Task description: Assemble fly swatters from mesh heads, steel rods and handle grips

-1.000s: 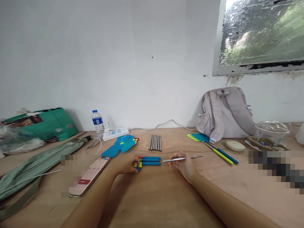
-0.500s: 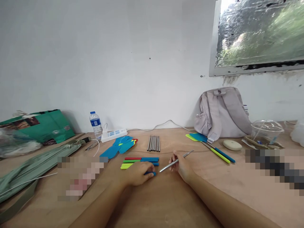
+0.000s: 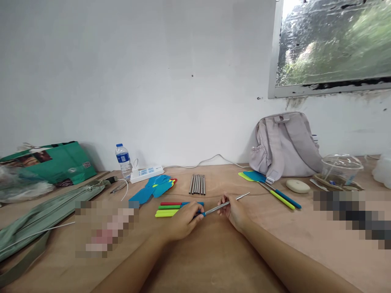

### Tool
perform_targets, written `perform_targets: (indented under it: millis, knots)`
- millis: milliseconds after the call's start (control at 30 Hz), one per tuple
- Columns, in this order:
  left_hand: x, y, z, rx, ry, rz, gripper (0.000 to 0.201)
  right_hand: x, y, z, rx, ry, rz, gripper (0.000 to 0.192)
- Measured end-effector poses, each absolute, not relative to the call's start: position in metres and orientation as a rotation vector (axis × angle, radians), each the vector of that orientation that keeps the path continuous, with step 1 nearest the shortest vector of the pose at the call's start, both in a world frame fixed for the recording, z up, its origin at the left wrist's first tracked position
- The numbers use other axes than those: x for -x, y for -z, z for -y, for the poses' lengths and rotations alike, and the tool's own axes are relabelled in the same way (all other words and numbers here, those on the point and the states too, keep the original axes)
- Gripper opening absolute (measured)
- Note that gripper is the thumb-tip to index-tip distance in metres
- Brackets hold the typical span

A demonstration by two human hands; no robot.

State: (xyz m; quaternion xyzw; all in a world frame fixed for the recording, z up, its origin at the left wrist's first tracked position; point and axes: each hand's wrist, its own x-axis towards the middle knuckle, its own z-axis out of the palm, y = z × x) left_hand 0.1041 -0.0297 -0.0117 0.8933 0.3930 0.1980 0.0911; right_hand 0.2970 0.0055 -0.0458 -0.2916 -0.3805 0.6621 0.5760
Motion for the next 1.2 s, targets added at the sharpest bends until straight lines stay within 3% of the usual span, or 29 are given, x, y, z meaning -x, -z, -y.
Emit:
perform_targets:
  millis: [267,500,667,900,1067,1200]
  knots:
    - [-0.109,0.013,0.033,-2.626,-0.653,-1.201,0.021,-0.304,0.047,-0.009,0.678,-1.557,1.057,0.026]
    - [-0.115,0.012,0.038,-2.388,-0.872,-1.145,0.014,-0.306,0.046,-0.007,0.673,-1.576,1.154,0.018]
    - [-0.109,0.014,0.035,-2.301,-0.812,-0.947,0.022,-0.303,0.043,-0.005,0.661,-1.550,1.089,0.017]
    - [-0.107,0.017,0.025,-2.201,-0.843,-1.051,0.028,-0.301,0.043,-0.017,0.743,-1.308,0.741,0.018]
    - [-0.111,0.018,0.027,-2.272,-0.906,-1.052,0.028,-0.317,0.047,-0.023,0.534,-1.367,0.541,0.036]
    - [-0.123,0.022,0.033,-2.288,-0.986,-1.061,0.024,-0.321,0.053,-0.018,0.301,-1.454,0.581,0.038]
